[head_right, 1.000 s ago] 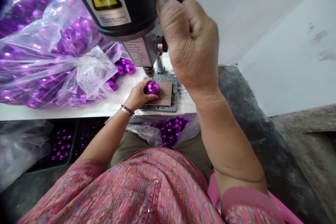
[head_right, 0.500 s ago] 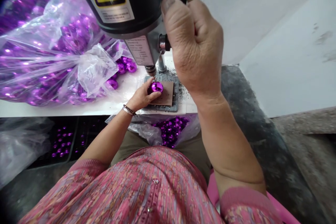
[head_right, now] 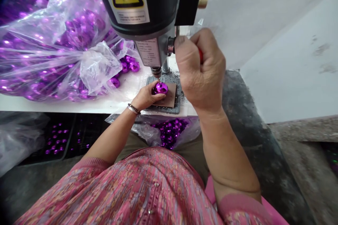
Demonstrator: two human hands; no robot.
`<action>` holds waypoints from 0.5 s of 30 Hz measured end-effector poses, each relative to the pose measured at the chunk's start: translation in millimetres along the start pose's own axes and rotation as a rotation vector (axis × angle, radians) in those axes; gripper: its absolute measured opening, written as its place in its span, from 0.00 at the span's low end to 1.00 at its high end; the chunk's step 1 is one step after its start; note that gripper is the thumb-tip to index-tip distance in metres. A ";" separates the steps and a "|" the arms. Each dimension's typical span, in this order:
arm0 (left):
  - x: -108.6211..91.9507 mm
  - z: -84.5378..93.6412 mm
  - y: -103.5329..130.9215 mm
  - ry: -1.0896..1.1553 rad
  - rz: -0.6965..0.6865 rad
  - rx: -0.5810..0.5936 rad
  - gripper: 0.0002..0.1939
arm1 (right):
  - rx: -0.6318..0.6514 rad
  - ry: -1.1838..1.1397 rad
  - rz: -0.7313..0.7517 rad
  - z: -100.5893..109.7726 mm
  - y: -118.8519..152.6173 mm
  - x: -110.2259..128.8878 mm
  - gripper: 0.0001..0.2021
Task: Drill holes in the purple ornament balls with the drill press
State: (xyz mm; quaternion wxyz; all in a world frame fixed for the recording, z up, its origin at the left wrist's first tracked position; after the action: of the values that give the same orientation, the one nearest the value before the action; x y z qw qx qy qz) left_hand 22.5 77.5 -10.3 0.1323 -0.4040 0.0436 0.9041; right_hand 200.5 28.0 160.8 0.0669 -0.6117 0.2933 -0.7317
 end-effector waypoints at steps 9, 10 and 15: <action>2.5 -2.2 0.4 0.029 -0.010 0.009 0.27 | -0.063 0.089 0.190 3.1 21.8 -18.2 0.15; 3.0 -2.1 0.7 0.027 -0.007 0.007 0.29 | -0.067 0.090 0.211 2.6 23.3 -20.4 0.15; 2.0 -3.5 1.8 0.041 -0.014 0.014 0.30 | -0.078 0.026 0.245 0.3 33.1 -39.8 0.12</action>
State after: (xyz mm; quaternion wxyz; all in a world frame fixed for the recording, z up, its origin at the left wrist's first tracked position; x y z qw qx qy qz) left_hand 23.3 75.6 -14.2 0.1403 -0.4219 0.0496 0.8944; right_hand 201.8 19.0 109.9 0.1282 -0.5639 0.3947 -0.7140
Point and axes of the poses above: each hand's wrist, its own y-axis away from the middle knuckle, its own z-axis out of the back of the hand, x = y × z, the point moved 9 cm from there along -y, towards the middle knuckle, and after that the axes turned 5 degrees about -z, right-handed, at the moved point
